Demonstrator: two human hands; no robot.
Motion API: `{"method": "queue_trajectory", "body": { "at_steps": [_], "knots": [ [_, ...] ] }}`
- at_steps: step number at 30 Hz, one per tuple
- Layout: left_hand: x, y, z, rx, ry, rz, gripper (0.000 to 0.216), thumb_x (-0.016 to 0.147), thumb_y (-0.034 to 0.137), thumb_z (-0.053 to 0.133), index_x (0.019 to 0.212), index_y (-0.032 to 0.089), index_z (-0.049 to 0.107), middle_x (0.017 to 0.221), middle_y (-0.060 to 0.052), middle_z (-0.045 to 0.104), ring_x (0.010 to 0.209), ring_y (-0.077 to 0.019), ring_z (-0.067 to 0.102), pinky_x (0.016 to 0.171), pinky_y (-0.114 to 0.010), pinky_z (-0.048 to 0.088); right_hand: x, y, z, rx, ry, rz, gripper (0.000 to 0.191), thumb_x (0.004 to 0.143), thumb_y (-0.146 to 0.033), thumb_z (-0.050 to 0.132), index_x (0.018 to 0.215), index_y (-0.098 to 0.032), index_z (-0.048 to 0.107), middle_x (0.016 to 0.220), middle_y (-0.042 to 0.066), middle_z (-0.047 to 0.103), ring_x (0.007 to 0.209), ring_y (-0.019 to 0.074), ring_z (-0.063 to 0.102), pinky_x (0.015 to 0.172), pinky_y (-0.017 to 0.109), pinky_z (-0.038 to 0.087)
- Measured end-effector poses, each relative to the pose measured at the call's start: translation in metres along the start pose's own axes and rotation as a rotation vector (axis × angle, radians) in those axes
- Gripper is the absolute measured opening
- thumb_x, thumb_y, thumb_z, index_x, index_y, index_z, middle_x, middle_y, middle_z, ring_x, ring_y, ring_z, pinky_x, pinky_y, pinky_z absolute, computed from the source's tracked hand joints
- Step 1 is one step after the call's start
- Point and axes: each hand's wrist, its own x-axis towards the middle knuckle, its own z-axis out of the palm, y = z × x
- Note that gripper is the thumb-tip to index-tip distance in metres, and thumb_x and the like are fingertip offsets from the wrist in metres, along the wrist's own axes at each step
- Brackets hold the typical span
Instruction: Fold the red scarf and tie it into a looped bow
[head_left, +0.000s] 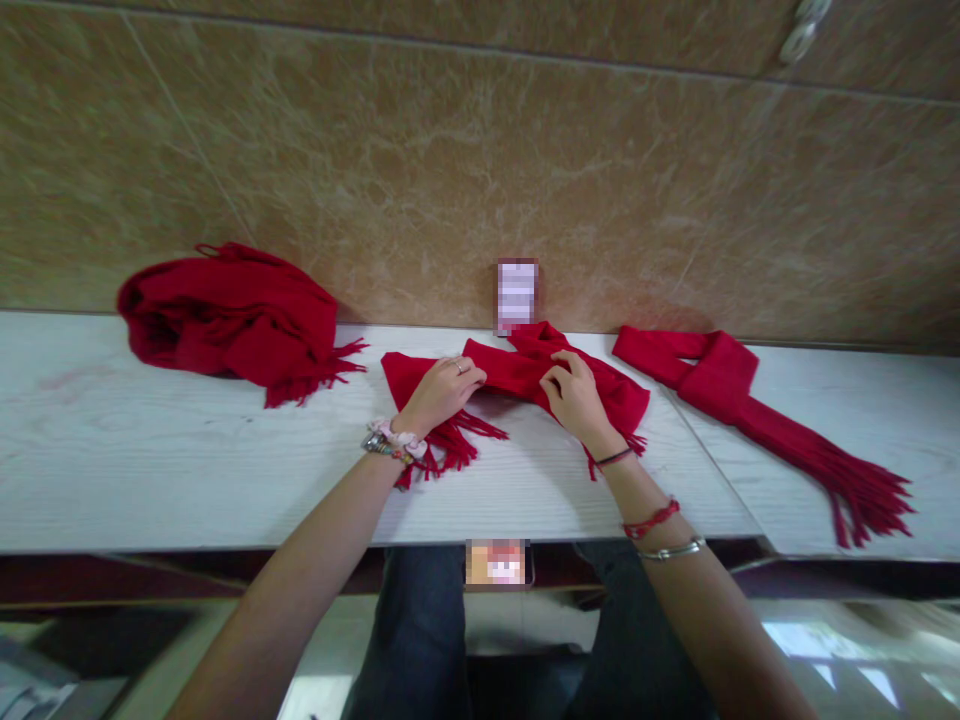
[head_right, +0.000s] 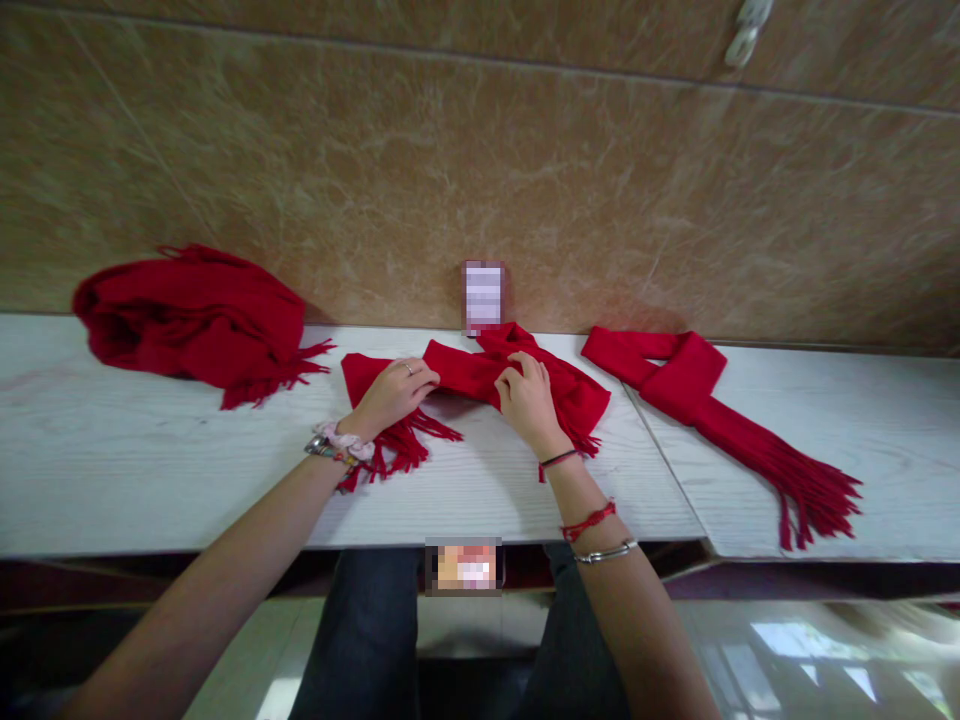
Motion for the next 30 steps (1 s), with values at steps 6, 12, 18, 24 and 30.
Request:
{"method": "queue_trajectory", "body": {
  "at_steps": [6, 12, 18, 24, 30],
  "knots": [
    [-0.002, -0.002, -0.002, 0.021, 0.037, -0.017, 0.017, 0.089, 0.013, 0.047, 0.084, 0.019, 0.063, 0.091, -0.006, 0.064, 0.087, -0.0194, 0.06, 0.082, -0.034, 0.048, 0.002, 0.001, 0.0, -0.008, 0.06, 0.033, 0.021, 0.087, -0.018, 0.047, 0.079, -0.017, 0.067, 0.113, 0.015, 0.059, 0.106, 0.0277, 0.055, 0.097, 0.044, 0.044],
    [-0.005, -0.009, -0.006, 0.003, 0.019, -0.093, 0.016, 0.085, 0.01, 0.048, 0.082, 0.019, 0.061, 0.089, -0.006, 0.064, 0.088, -0.021, 0.06, 0.084, -0.036, 0.048, 0.003, 0.007, -0.002, 0.017, 0.176, 0.126, 0.022, 0.087, -0.018, 0.045, 0.079, -0.019, 0.065, 0.105, 0.014, 0.059, 0.1, 0.0272, 0.057, 0.091, 0.043, 0.047],
    [-0.008, -0.016, -0.006, -0.017, 0.006, -0.14, 0.016, 0.084, 0.009, 0.046, 0.082, 0.019, 0.059, 0.089, -0.006, 0.063, 0.088, -0.0213, 0.06, 0.084, -0.036, 0.049, 0.003, 0.008, -0.004, 0.013, 0.151, 0.15, 0.023, 0.087, -0.019, 0.044, 0.081, -0.015, 0.066, 0.105, 0.017, 0.058, 0.101, 0.0284, 0.056, 0.092, 0.042, 0.046],
    [-0.009, -0.017, -0.004, -0.063, -0.022, -0.123, 0.013, 0.083, 0.01, 0.047, 0.081, 0.018, 0.057, 0.088, -0.006, 0.063, 0.087, -0.021, 0.06, 0.083, -0.035, 0.049, -0.001, 0.006, -0.005, -0.015, 0.079, 0.035, 0.021, 0.083, -0.016, 0.052, 0.097, -0.019, 0.067, 0.116, 0.015, 0.057, 0.112, 0.0294, 0.052, 0.096, 0.048, 0.043],
    [-0.009, -0.016, -0.005, -0.09, -0.005, -0.127, 0.015, 0.084, 0.012, 0.046, 0.087, 0.019, 0.059, 0.093, -0.007, 0.064, 0.093, -0.021, 0.06, 0.088, -0.036, 0.049, -0.005, 0.0, -0.004, -0.081, 0.027, -0.077, 0.024, 0.085, -0.014, 0.051, 0.093, -0.024, 0.071, 0.121, 0.011, 0.058, 0.12, 0.0284, 0.048, 0.103, 0.055, 0.037]
  ]
}}
